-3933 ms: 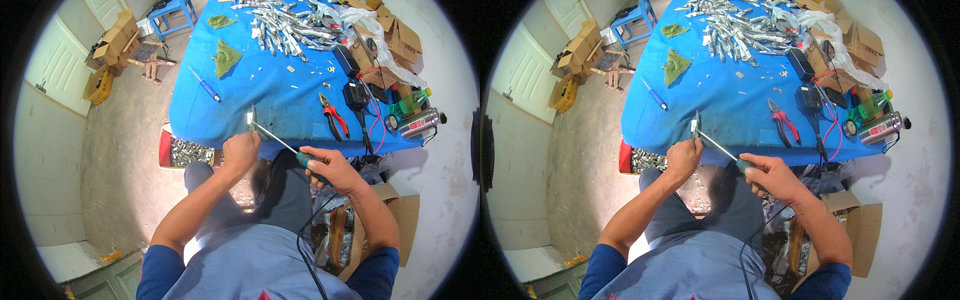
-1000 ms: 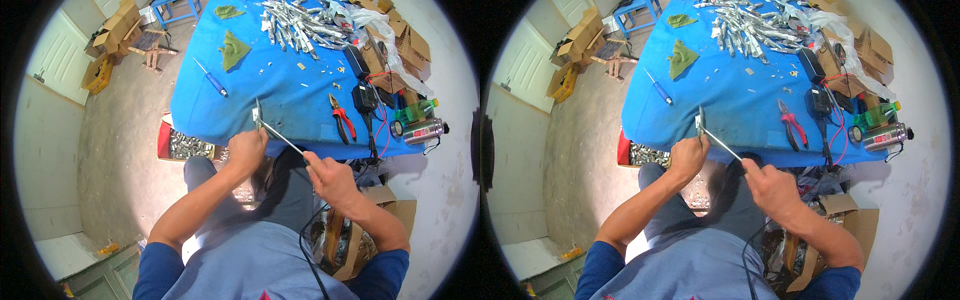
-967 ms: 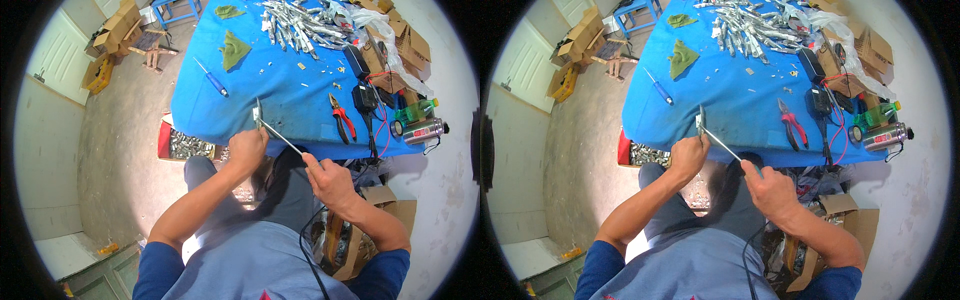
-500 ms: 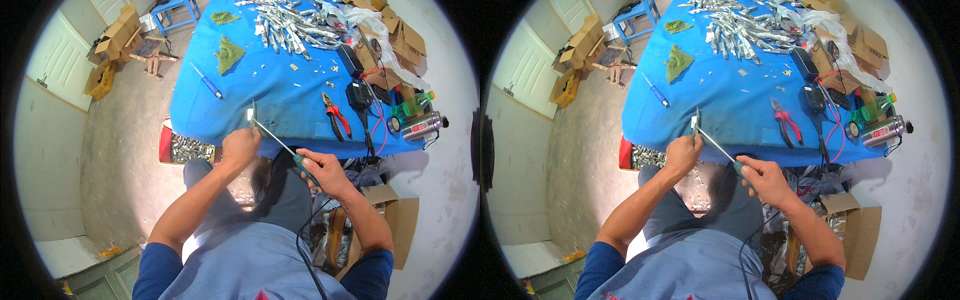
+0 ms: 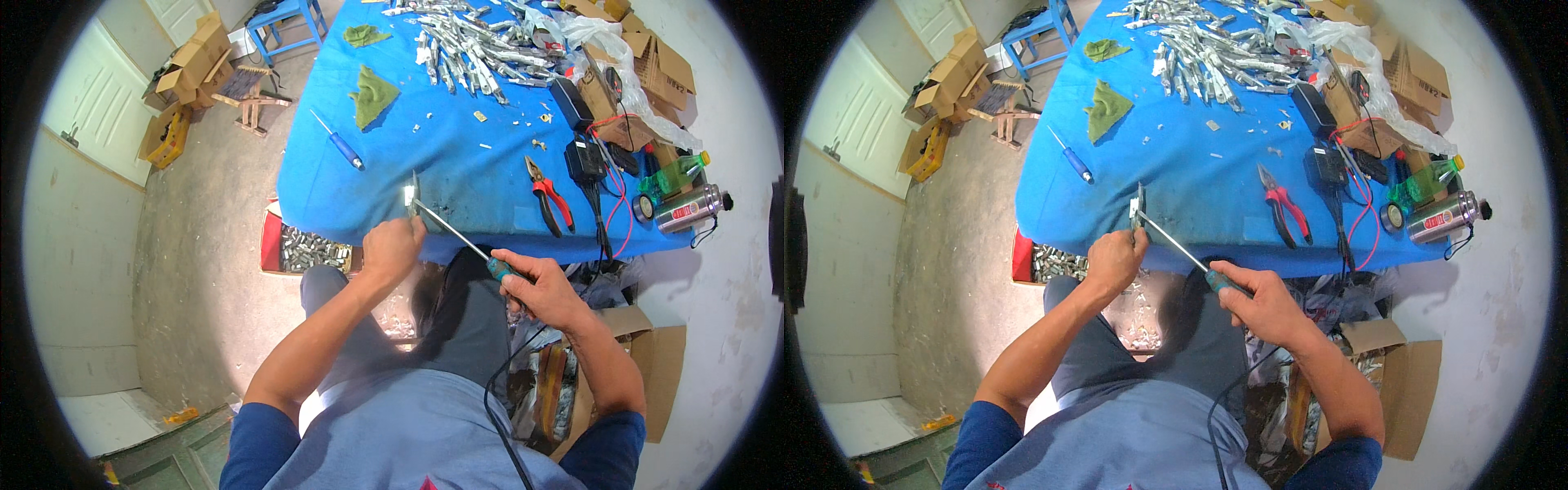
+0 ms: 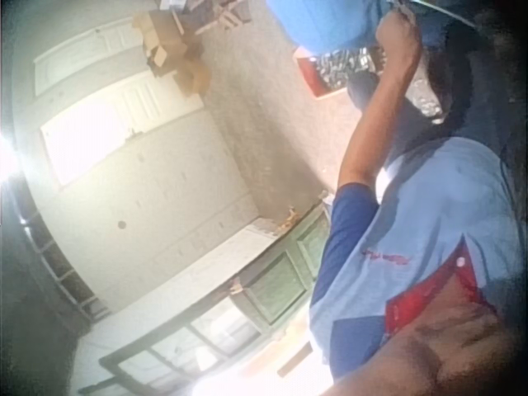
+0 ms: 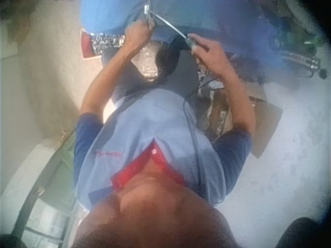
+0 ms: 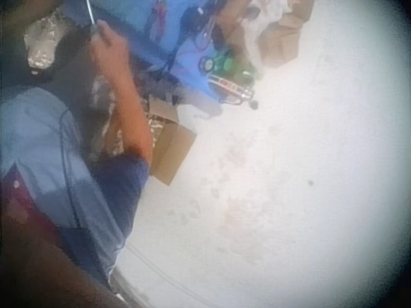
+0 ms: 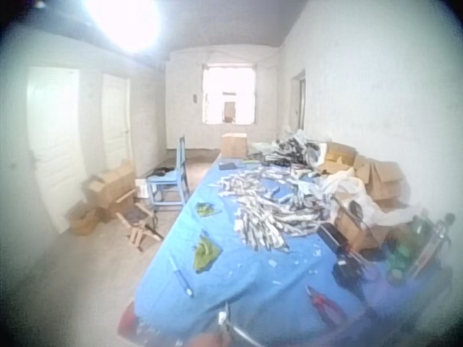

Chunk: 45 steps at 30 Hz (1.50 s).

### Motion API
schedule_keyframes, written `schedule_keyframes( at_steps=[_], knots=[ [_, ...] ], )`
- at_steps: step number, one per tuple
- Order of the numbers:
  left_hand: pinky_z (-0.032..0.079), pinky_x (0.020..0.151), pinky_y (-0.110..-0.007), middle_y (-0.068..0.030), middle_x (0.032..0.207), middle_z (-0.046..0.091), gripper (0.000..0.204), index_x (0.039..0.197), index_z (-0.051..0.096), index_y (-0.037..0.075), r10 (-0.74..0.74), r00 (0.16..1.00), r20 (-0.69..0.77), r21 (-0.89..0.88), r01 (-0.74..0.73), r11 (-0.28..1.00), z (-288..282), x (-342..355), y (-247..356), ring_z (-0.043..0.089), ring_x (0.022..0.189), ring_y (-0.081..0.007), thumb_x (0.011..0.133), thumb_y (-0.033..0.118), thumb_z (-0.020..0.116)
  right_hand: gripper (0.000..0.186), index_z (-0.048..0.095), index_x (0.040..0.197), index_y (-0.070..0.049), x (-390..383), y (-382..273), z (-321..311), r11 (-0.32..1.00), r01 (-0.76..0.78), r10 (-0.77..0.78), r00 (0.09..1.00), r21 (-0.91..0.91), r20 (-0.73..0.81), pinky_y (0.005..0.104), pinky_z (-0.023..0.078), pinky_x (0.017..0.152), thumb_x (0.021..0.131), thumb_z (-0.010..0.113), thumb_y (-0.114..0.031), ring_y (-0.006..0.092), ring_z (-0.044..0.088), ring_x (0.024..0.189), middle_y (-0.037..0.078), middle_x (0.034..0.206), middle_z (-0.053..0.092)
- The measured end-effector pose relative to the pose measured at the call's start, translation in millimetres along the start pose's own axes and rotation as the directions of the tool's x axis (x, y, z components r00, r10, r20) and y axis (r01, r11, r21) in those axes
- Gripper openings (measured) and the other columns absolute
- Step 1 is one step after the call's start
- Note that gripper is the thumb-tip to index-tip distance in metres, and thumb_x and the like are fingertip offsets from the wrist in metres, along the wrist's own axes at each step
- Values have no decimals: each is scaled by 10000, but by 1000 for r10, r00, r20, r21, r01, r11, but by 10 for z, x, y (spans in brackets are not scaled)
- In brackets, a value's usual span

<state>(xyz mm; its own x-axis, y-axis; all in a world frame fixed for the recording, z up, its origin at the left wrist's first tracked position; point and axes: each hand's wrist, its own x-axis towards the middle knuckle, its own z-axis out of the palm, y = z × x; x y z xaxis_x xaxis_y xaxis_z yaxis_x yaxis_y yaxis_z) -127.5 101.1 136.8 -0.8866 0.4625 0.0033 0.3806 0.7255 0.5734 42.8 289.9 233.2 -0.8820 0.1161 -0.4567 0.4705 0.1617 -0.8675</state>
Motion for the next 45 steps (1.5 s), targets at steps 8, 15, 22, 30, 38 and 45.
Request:
schedule_keyframes(
  at_steps=[8, 15, 22, 30, 38, 45],
  knots=[
    [485, 673, -550, -278, 675, 615, 493, 694, 661, -31, 5, 1000, -4, -7, -5, 1000, -9, -11, 4, 623, 673, -469, 939, 357, 482, 448, 503, 1387, -61, 45, -60, 46, 1000, -4, 4, 1000, -28, 10, 198, 429, 467, 947, 554, -128, 49, 559, 587, 13, 809, 618],
    [496, 653, -536, -268, 667, 616, 481, 689, 663, -31, 43, 999, -34, 13, -43, 999, 25, -9, -11, 625, 647, -456, 944, 334, 480, 424, 543, 1351, -57, 68, -85, 31, 999, 0, -1, 1000, -48, -25, 213, 439, 521, 941, 550, -163, 53, 540, 584, 1, 767, 601],
    [504, 624, -536, -256, 641, 616, 479, 666, 663, -16, 56, 998, -41, 44, -55, 998, 1, -13, 46, 627, 606, -441, 950, 317, 469, 411, 568, 1316, -92, 115, -176, -22, 919, 128, -158, 986, -373, -51, 326, 460, 575, 920, 578, -199, 173, 570, 563, 115, 660, 575],
    [500, 592, -528, -244, 617, 612, 493, 631, 657, -4, 36, 996, -81, 44, -33, 998, 51, -21, 54, 622, 577, -432, 955, 317, 468, 310, 595, 1195, -99, 87, -419, 85, 728, 192, -292, 955, -658, -45, 471, 466, 594, 897, 593, -186, 398, 627, 681, 204, 720, 618],
    [502, 595, -526, -243, 623, 619, 507, 626, 657, -16, 53, 994, -96, 33, -50, 998, 72, -13, 48, 624, 576, -431, 954, 323, 471, 316, 575, 1192, -118, -35, -282, 348, 323, 114, -438, 898, -940, -42, 470, 506, 583, 889, 610, -198, 368, 617, 615, 165, 646, 597],
    [503, 702, -534, -274, 690, 633, 510, 692, 676, -43, -76, 997, 18, -88, 78, 993, 4, 10, 13, 642, 691, -458, 945, 348, 468, 377, 582, 1288, -82, 169, -178, 74, 812, 212, -276, 960, -543, -39, 310, 462, 489, 928, 580, -196, 171, 574, 538, 90, 680, 595]
  ],
)
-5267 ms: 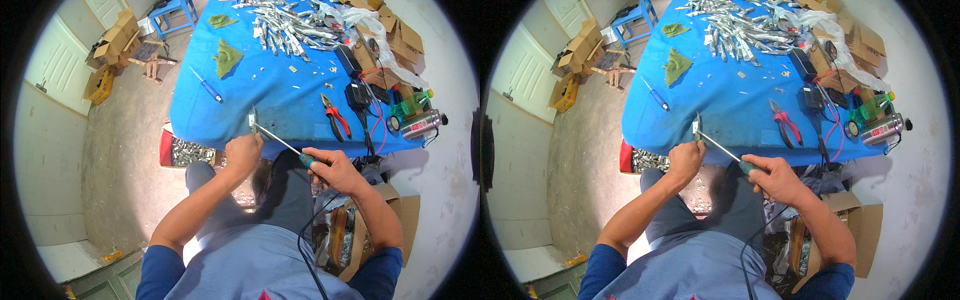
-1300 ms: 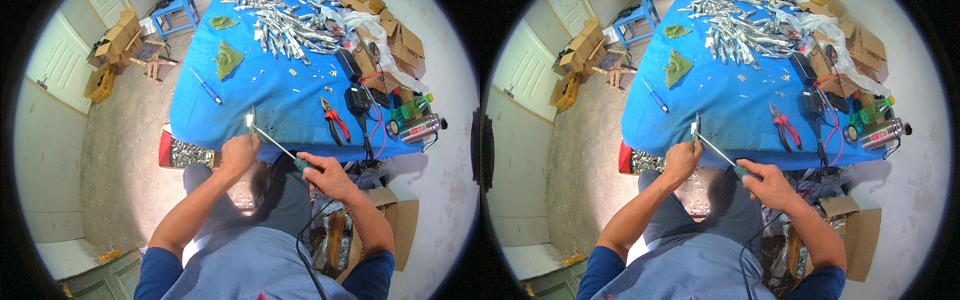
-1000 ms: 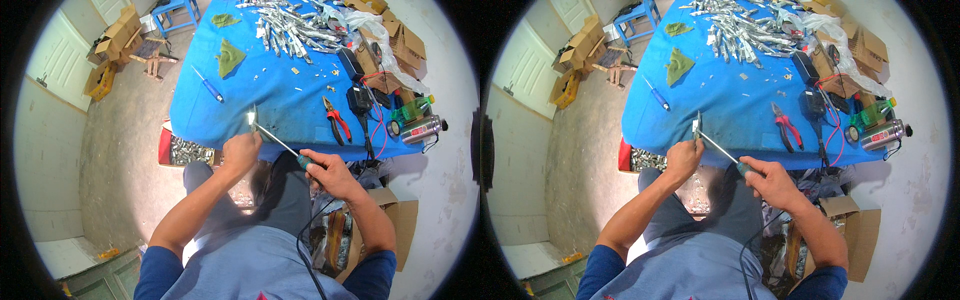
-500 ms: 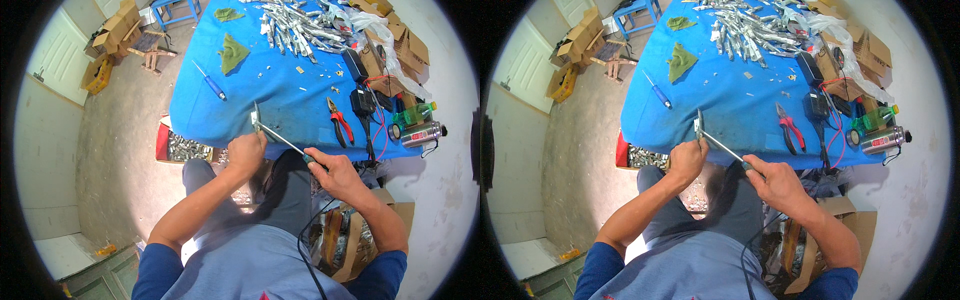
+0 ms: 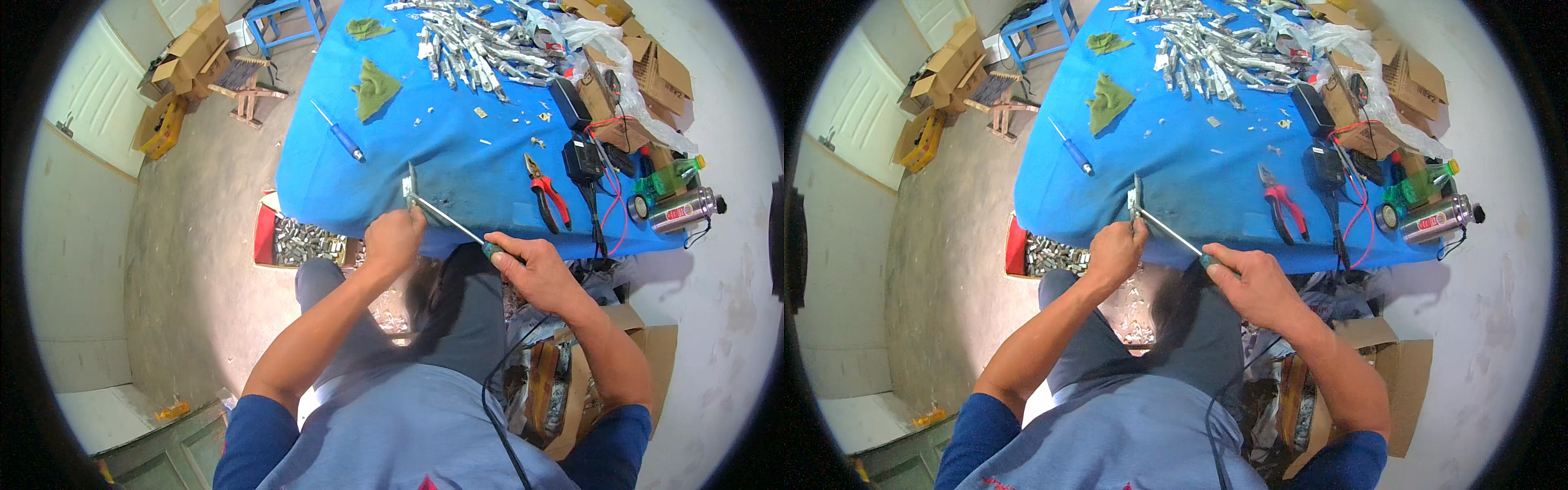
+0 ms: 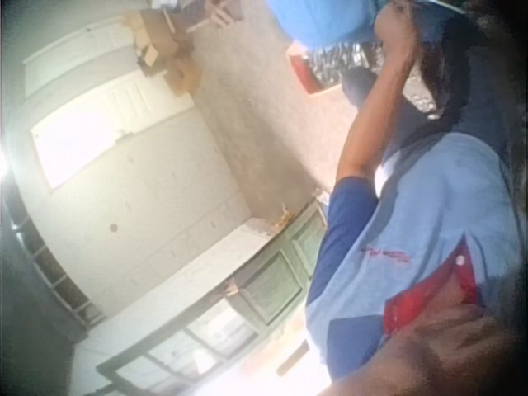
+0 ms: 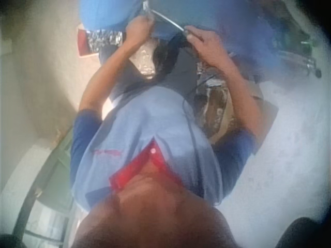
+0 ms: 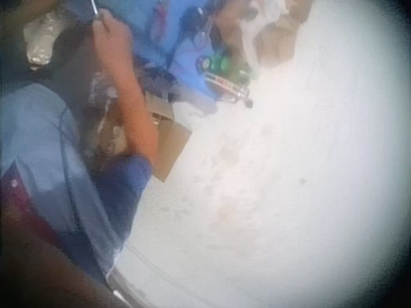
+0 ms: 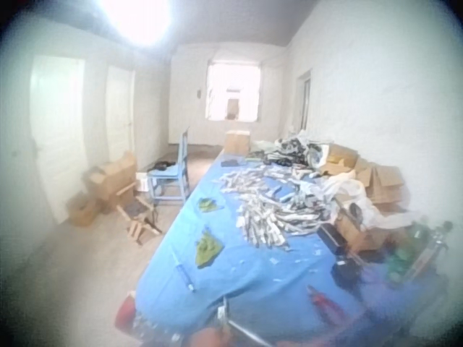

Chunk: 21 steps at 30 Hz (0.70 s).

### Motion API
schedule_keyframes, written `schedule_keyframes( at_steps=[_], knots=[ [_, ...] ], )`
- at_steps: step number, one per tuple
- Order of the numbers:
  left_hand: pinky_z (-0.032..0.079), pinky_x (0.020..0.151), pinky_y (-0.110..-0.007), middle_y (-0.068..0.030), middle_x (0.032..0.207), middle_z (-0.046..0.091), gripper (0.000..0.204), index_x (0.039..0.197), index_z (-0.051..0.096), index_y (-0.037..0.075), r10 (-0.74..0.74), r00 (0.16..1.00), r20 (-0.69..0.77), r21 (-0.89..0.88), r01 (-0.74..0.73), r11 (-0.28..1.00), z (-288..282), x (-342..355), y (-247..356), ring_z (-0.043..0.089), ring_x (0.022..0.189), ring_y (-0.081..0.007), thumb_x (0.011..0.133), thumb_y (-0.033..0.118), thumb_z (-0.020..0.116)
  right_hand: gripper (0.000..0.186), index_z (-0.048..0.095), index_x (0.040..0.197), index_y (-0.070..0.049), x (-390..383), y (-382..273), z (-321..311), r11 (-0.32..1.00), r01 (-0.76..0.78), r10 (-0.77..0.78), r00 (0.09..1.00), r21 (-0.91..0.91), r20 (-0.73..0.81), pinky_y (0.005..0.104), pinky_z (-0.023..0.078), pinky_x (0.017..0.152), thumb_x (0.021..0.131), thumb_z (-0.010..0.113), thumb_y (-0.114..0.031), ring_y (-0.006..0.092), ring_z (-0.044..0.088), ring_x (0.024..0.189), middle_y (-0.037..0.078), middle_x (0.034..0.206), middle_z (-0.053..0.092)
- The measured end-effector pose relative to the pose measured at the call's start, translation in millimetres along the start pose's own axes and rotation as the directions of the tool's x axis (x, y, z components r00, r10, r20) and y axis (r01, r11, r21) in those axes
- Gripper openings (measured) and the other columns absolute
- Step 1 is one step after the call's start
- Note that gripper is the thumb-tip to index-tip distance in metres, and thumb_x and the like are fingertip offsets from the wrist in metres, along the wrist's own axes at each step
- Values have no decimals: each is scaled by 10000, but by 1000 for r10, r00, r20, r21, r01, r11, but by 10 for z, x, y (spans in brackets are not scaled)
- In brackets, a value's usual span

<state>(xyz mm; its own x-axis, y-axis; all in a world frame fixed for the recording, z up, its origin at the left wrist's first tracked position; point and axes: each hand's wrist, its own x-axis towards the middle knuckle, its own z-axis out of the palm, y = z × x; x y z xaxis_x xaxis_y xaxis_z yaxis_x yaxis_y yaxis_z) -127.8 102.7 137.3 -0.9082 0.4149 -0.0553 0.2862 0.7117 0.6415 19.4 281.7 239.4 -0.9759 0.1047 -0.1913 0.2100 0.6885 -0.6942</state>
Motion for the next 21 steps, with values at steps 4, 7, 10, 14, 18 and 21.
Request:
schedule_keyframes(
  at_steps=[4, 7, 10, 14, 18, 21],
  knots=[
    [464, 685, -551, -286, 664, 598, 539, 680, 635, -48, 15, 1000, -1, -22, -15, 1000, 21, 17, -46, 612, 689, -475, 954, 377, 448, 379, 591, 1303, -80, -42, -26, -44, 867, -291, 251, 956, 404, 150, 229, 429, 512, 953, 558, -224, 54, 500, 547, 8, 669, 550],
    [468, 690, -550, -284, 674, 604, 532, 686, 640, -46, 18, 999, 29, 38, -19, 999, -32, -14, -43, 615, 695, -475, 952, 374, 450, 378, 584, 1311, -87, -48, 12, -84, 820, -336, 268, 941, 464, 208, 208, 416, 509, 964, 554, -232, 39, 494, 530, -29, 699, 564],
    [505, 735, -526, -274, 712, 638, 544, 725, 681, -47, 19, 998, 64, 105, -26, 994, -113, -76, -45, 644, 711, -458, 944, 377, 420, 399, 580, 1310, -88, -76, 51, -61, 823, -349, 275, 935, 448, 222, 257, 462, 568, 937, 587, -226, 85, 547, 589, 35, 700, 595],
    [482, 694, -546, -272, 684, 618, 512, 711, 662, -35, 19, 999, 35, 106, -23, 994, -143, -141, -94, 626, 684, -463, 946, 376, 468, 426, 590, 1277, -79, -140, 200, 103, 990, 106, -102, 993, 88, -54, 339, 497, 707, 865, 645, -173, 221, 618, 703, 121, 808, 632],
    [486, 679, -546, -266, 685, 622, 510, 706, 665, -31, 24, 1000, 19, 113, -26, 993, -146, -159, -78, 630, 674, -453, 946, 378, 478, 434, 608, 1256, -98, -259, 75, 228, 954, 192, -232, 959, -228, -160, 368, 501, 670, 826, 668, -110, 302, 610, 700, 130, 840, 604],
    [491, 667, -546, -267, 677, 619, 511, 689, 659, -32, 46, 999, -24, 116, -43, 992, -87, -136, -110, 630, 662, -452, 948, 369, 478, 422, 604, 1266, -124, -268, 104, 316, 888, 177, -269, 948, -424, -169, 398, 497, 584, 847, 651, -104, 306, 623, 689, 109, 806, 599]
  ],
)
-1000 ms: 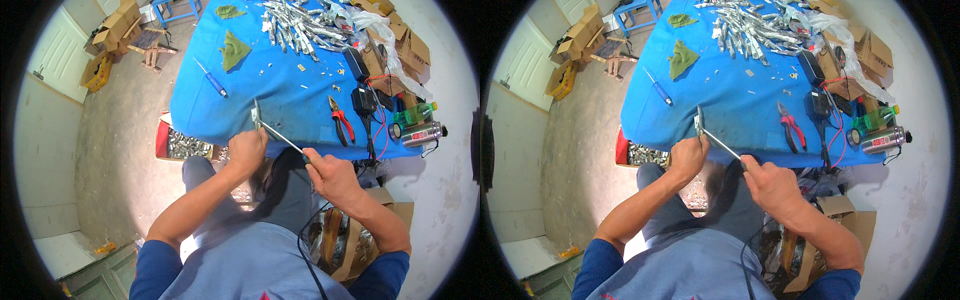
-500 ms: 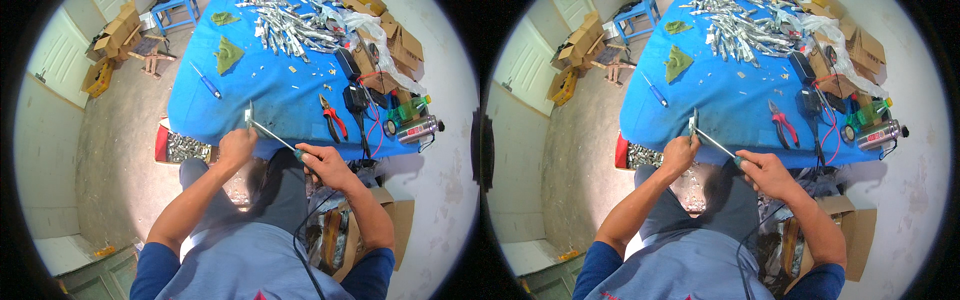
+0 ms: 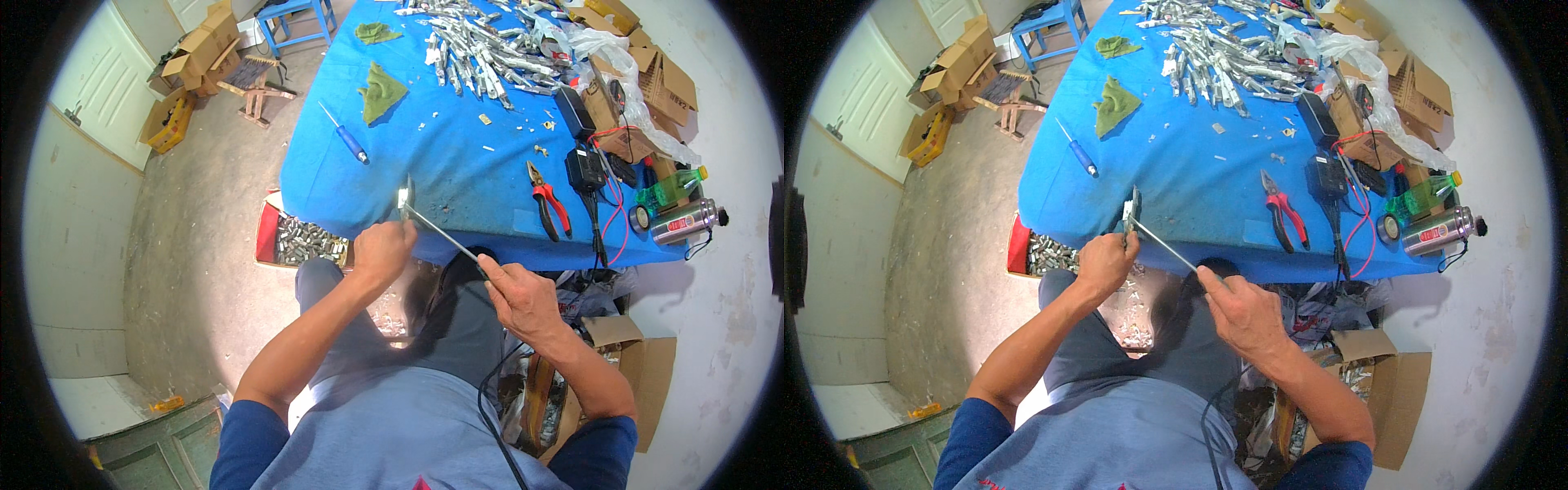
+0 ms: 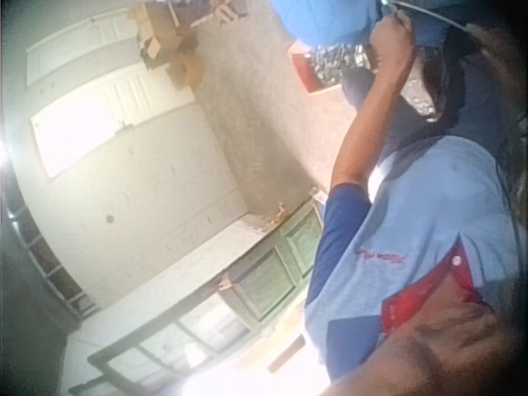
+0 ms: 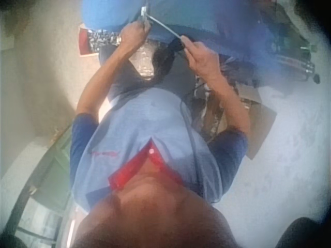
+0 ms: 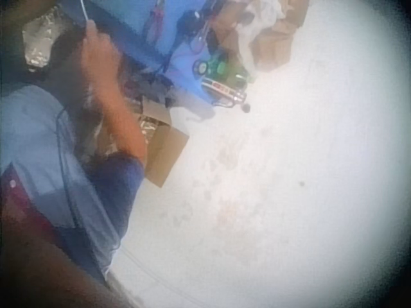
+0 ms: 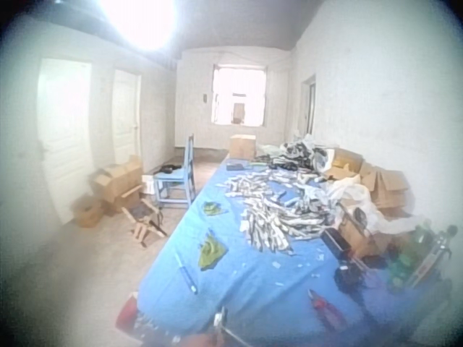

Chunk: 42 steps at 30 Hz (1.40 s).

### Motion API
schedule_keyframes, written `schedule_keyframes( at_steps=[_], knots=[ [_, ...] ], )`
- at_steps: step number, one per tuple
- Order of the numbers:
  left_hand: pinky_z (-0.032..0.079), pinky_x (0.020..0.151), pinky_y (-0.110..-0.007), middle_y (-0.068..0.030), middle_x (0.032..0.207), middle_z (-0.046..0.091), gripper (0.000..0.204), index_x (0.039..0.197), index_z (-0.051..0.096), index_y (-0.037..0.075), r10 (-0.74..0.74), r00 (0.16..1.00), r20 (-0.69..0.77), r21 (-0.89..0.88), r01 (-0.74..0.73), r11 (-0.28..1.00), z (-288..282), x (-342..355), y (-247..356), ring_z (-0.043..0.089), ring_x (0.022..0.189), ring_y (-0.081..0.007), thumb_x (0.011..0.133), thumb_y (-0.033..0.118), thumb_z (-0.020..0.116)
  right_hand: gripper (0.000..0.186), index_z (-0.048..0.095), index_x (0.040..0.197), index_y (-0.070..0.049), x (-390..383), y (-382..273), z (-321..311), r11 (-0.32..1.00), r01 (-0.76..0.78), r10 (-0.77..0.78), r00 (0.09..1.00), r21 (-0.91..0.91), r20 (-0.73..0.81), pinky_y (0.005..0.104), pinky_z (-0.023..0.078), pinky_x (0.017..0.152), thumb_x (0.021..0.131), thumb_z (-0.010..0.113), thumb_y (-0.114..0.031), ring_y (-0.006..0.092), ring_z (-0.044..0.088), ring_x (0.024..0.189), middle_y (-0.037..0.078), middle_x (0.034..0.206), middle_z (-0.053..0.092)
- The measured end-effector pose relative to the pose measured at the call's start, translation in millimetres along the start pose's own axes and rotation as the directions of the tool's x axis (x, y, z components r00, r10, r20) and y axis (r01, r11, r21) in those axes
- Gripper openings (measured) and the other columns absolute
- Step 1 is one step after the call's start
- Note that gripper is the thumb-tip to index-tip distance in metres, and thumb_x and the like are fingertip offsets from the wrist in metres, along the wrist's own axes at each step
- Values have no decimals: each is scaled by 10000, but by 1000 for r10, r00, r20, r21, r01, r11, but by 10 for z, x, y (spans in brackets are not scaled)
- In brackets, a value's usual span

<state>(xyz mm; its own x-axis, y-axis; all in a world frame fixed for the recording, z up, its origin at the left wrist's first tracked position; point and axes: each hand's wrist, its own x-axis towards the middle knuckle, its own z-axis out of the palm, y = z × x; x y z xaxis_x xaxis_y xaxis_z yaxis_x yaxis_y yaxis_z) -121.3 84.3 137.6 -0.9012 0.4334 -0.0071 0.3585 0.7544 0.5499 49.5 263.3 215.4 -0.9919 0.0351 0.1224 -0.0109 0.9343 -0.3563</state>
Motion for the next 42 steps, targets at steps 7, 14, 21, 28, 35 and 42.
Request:
schedule_keyframes(
  at_steps=[7, 14, 21, 28, 35, 42],
  knots=[
    [491, 653, -554, -268, 647, 607, 500, 666, 650, -31, 29, 999, -23, -21, -29, 999, 59, -18, 14, 623, 630, -456, 957, 332, 468, 371, 604, 1259, -118, -12, 47, 170, 959, -84, 85, 996, 271, 7, 423, 510, 600, 891, 626, -162, 343, 626, 683, 153, 778, 621],
    [487, 639, -552, -263, 643, 609, 516, 669, 652, -27, 20, 999, -28, -39, -21, 999, 33, -16, -64, 619, 620, -454, 969, 343, 455, 375, 584, 1304, -49, 164, 97, -9, 586, -494, 296, 869, 643, 397, 227, 434, 522, 965, 584, -209, 66, 510, 557, 6, 736, 594],
    [485, 673, -552, -260, 674, 622, 519, 695, 663, -16, -8, 1000, 6, -21, 9, 1000, 31, 14, -69, 626, 670, -457, 975, 359, 439, 407, 527, 1349, -84, 4, 5, 244, 34, -685, 354, 689, 728, 632, 168, 369, 400, 982, 561, -256, 50, 509, 515, 14, 767, 603],
    [475, 673, -555, -269, 665, 611, 533, 705, 659, -26, -26, 1000, 16, -1, 26, 1000, 4, 14, -125, 620, 676, -472, 972, 379, 437, 432, 500, 1380, -67, -48, -32, 273, 125, -615, 314, 769, 778, 558, 183, 413, 452, 971, 555, -196, 76, 566, 587, 43, 812, 622],
    [473, 697, -557, -283, 702, 618, 525, 730, 659, -36, -51, 998, 24, -69, 53, 996, 40, -12, -42, 624, 711, -473, 962, 386, 451, 492, 523, 1367, -89, -95, 10, 151, 844, -206, 136, 975, 496, 175, 331, 505, 639, 888, 618, -146, 234, 648, 715, 134, 947, 683],
    [477, 694, -556, -288, 688, 613, 533, 714, 656, -47, -45, 999, 15, -69, 46, 997, 5, -63, -37, 621, 690, -476, 961, 382, 459, 470, 555, 1328, -91, -54, -110, -24, 961, -132, 91, 981, 243, 171, 400, 493, 689, 867, 635, -140, 346, 635, 771, 180, 960, 666]
  ],
)
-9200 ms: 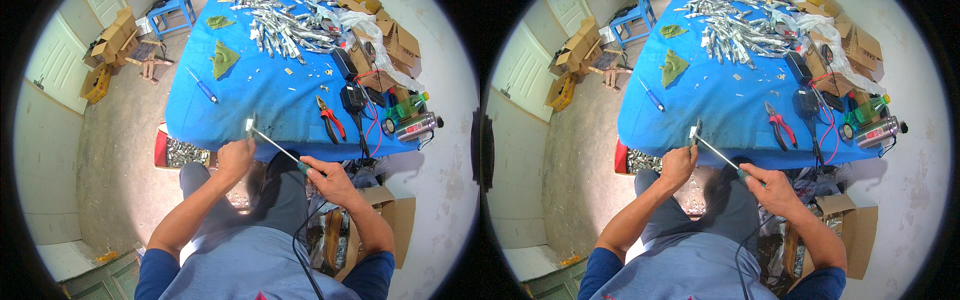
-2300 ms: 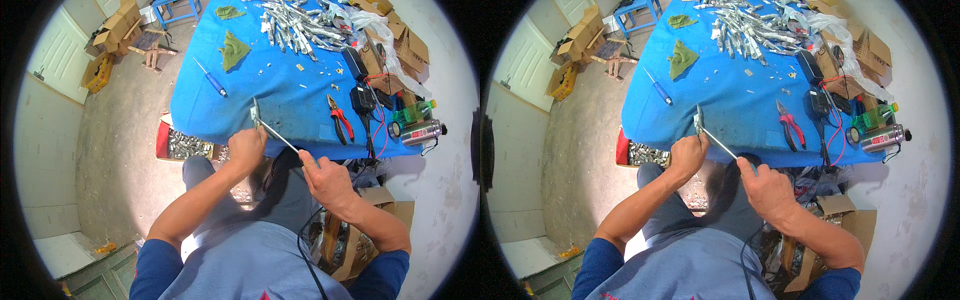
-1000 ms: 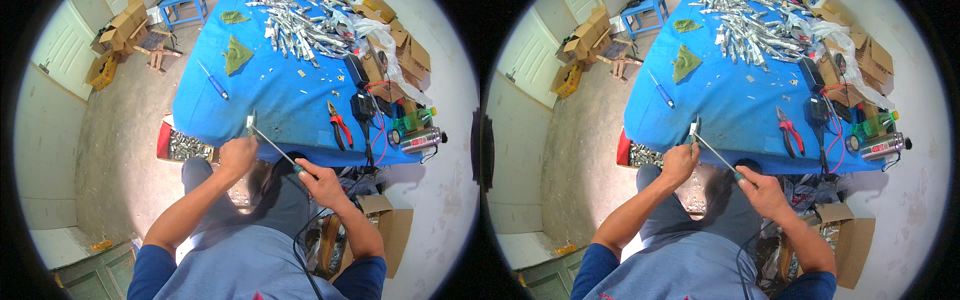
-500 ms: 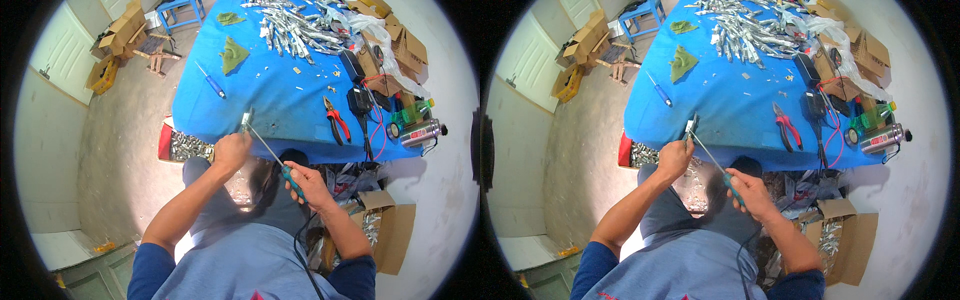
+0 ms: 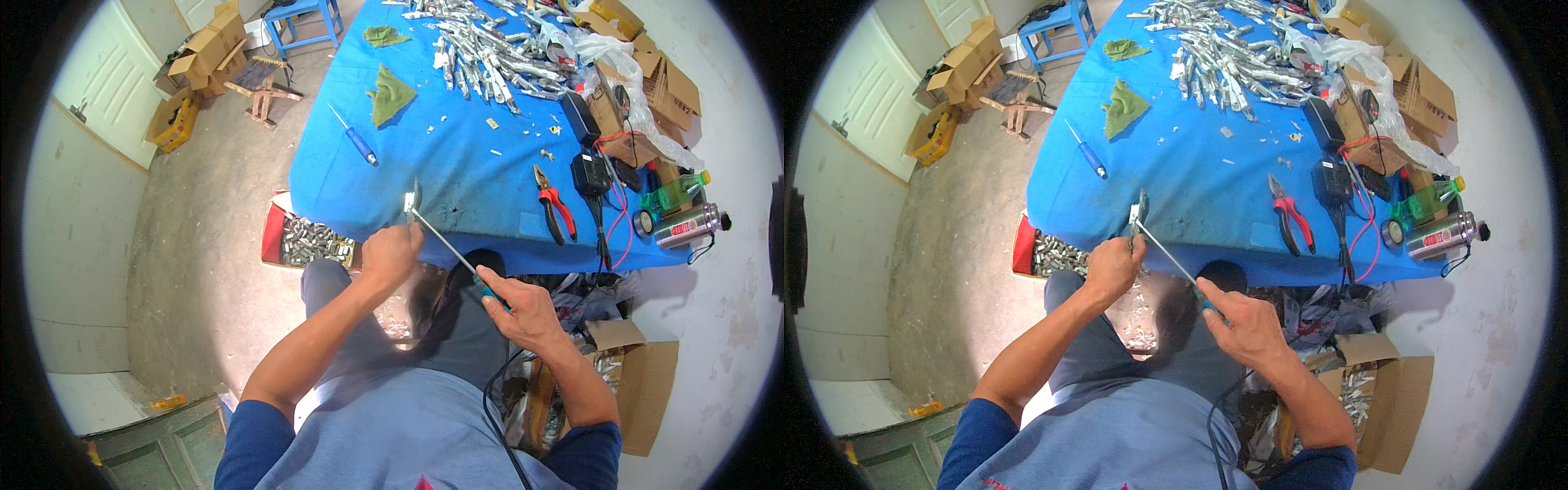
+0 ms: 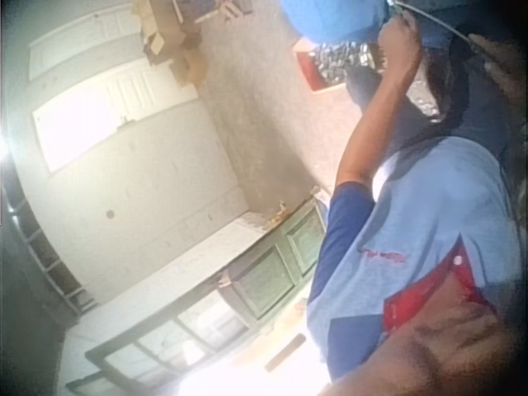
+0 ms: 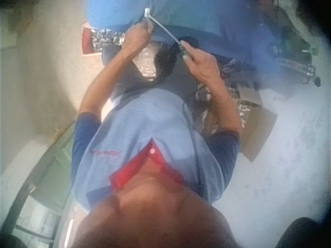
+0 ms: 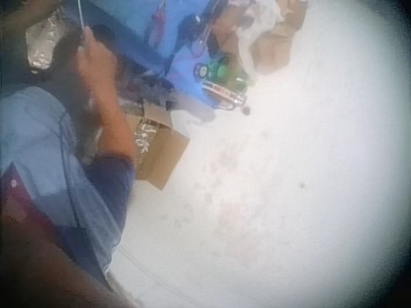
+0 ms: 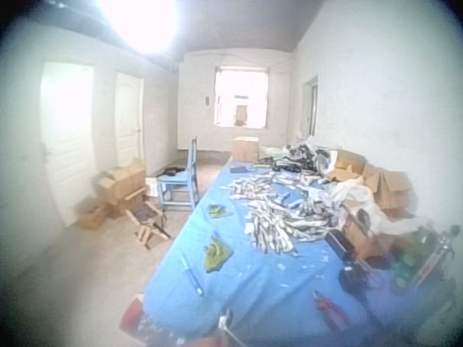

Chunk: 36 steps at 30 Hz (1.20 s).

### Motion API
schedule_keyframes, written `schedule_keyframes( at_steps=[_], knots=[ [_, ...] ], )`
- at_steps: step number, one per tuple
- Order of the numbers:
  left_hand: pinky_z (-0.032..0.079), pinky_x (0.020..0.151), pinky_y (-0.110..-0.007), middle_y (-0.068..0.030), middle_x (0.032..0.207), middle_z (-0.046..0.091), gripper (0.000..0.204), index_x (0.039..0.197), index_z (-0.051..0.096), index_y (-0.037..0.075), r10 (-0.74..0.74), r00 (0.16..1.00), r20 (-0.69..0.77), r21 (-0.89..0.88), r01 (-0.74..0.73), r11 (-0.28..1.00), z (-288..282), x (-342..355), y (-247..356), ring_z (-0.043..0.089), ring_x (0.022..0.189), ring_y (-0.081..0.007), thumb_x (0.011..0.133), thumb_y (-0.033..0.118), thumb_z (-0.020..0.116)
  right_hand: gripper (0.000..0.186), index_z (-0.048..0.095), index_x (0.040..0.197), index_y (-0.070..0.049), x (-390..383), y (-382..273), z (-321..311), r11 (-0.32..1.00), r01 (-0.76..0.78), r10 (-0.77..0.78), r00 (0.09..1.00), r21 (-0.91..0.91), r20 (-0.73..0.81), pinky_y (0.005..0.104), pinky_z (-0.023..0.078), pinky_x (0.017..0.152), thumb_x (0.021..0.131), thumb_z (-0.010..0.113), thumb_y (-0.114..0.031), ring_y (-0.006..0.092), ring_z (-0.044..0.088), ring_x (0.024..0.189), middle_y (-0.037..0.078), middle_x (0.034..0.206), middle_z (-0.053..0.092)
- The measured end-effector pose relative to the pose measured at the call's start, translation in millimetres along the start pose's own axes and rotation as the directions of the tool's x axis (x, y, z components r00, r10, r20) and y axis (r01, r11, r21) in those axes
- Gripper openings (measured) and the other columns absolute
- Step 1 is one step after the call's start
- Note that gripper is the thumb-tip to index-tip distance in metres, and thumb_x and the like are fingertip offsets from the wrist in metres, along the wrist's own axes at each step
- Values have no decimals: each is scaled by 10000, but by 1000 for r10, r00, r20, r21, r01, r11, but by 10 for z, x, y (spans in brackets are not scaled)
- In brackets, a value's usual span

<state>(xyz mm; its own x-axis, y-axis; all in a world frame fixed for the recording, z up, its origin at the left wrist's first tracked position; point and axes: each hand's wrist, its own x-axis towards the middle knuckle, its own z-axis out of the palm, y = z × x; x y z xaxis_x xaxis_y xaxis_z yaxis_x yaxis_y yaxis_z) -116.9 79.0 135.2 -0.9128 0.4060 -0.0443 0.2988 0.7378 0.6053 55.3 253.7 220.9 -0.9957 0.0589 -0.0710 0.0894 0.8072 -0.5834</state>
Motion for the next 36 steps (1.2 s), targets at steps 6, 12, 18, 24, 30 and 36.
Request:
schedule_keyframes(
  at_steps=[6, 12, 18, 24, 30, 36],
  knots=[
    [496, 696, -551, -277, 696, 629, 546, 705, 665, -40, 6, 999, 39, 19, -7, 1000, 18, 30, 11, 635, 693, -468, 968, 377, 432, 477, 538, 1336, -97, 14, 33, 40, 997, -2, 7, 998, 73, -66, 425, 509, 718, 873, 629, -174, 344, 643, 803, 188, 866, 631],
    [492, 691, -549, -277, 698, 629, 551, 694, 661, -44, 11, 1000, 26, 19, -12, 1000, -9, 24, 10, 634, 687, -463, 969, 376, 435, 514, 479, 1392, -36, 47, 107, -1, 579, -271, 153, 962, 769, 224, 260, 531, 615, 917, 627, -160, 155, 640, 827, 95, 970, 634],
    [494, 667, -555, -274, 680, 623, 547, 673, 649, -46, 60, 998, -2, 30, -60, 998, 9, 43, 37, 629, 652, -459, 969, 357, 428, 496, 480, 1392, -38, 55, -57, -4, 545, -418, 313, 906, 727, 286, 236, 511, 568, 928, 608, -160, 128, 633, 810, 82, 945, 648],
    [503, 624, -538, -252, 637, 617, 503, 651, 653, -21, 94, 995, -35, 67, -92, 994, -4, 95, 84, 627, 607, -444, 960, 319, 449, 428, 540, 1324, -48, 142, 37, 83, 946, -75, 102, 992, 315, -70, 323, 499, 605, 912, 595, -153, 210, 652, 659, 153, 773, 660],
    [498, 598, -530, -244, 625, 614, 480, 642, 653, -10, 105, 991, -78, 71, -100, 992, 13, 101, 81, 627, 592, -432, 956, 299, 462, 399, 568, 1265, -66, 155, -59, 88, 995, 43, -56, 986, -87, -157, 426, 508, 589, 879, 611, -160, 320, 638, 648, 193, 713, 590],
    [501, 622, -531, -249, 639, 620, 511, 651, 655, -22, 107, 993, -45, 52, -105, 993, 27, 147, 70, 635, 618, -436, 962, 317, 432, 436, 566, 1288, -74, 78, -81, 174, 858, 62, -122, 989, -511, -84, 405, 499, 536, 863, 641, -135, 283, 624, 629, 170, 724, 584]
  ],
)
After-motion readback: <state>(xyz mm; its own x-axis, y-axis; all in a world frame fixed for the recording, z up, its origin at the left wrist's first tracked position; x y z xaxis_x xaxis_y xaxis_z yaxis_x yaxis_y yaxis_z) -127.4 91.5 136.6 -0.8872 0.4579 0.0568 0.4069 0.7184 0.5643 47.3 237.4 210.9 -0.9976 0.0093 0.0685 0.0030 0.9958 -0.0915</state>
